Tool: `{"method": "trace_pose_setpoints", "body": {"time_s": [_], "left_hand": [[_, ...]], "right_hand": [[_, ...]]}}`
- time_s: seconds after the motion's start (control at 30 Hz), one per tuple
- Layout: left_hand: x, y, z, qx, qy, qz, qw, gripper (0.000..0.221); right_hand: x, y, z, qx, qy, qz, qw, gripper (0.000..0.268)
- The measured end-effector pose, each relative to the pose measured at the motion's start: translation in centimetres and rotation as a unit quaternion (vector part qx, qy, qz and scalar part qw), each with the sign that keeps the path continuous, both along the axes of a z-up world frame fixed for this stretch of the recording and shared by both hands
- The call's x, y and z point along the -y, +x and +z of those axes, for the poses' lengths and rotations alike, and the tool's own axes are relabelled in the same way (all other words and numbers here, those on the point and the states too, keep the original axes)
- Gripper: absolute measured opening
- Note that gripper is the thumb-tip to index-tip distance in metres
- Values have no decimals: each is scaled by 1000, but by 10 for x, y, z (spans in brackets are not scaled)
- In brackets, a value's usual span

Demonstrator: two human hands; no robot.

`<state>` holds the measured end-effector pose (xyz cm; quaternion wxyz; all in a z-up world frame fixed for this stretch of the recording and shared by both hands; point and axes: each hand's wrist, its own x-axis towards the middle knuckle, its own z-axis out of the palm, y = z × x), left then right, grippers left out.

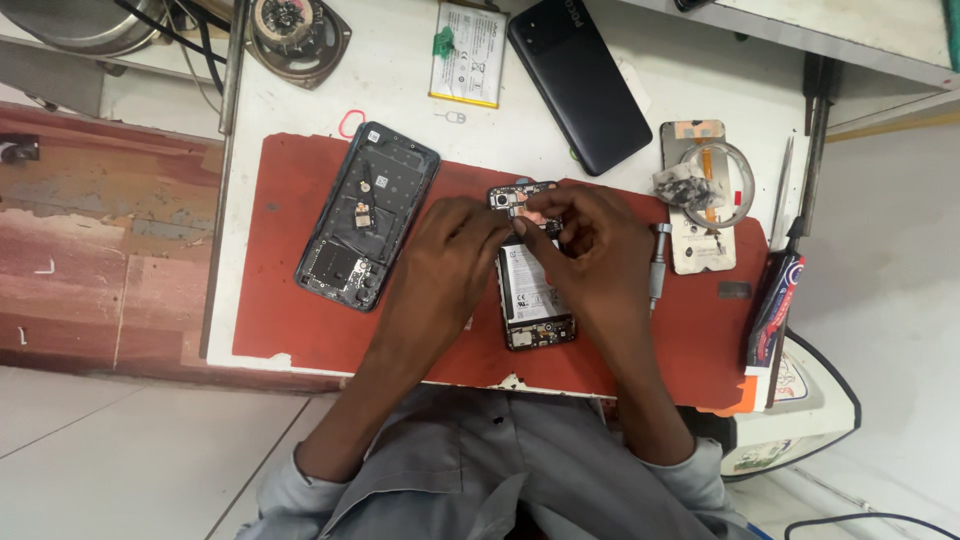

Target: The person removes components from a disassembled mobile phone, handles a small plastic bag of parts, and uses a manual screwdriver on the device's internal frame.

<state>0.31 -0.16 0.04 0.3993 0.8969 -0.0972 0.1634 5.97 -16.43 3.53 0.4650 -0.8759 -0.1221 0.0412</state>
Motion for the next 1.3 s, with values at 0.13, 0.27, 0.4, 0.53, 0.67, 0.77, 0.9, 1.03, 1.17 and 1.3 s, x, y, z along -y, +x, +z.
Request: {"method": "trace_pose_setpoints", "body": {"time_s": [0.13,0.27,0.4,0.53,0.67,0.77,0.9,1.03,1.17,1.3], "left_hand": [[2,-1,0,-44,-100,34,993,18],[-2,-1,-2,-23,-96,22,995,17],[-3,-3,-5,-21,-103,20,994,19],[-2,-3,-7,-17,-99,24,995,20],[0,-1,-5,-1,-106,31,994,21],[3,-2,-3,-13,-96,37,995,23],[3,-4,1,-16,-96,36,995,26],[2,-4,-1,-18,-93,31,995,25],[2,-2,-4,-18,-93,28,995,21],[2,-3,0,-22,-118,41,992,18]], "right_hand": [[-1,2,2,-8,-11,3,1000,23],[-1,0,3,-17,-8,-2,1000,24],[-1,4,1,-14,-29,-3,999,24],[1,10,-1,-39,-41,-9,998,23],[0,6,-6,-20,-29,4,999,19],[4,9,-10,-60,-13,-3,998,20],[11,16,-14,-66,13,23,997,19],[13,14,-17,-69,23,15,997,20],[8,10,-18,-30,-14,6,999,22],[7,12,-16,-39,-14,6,999,23]]}}
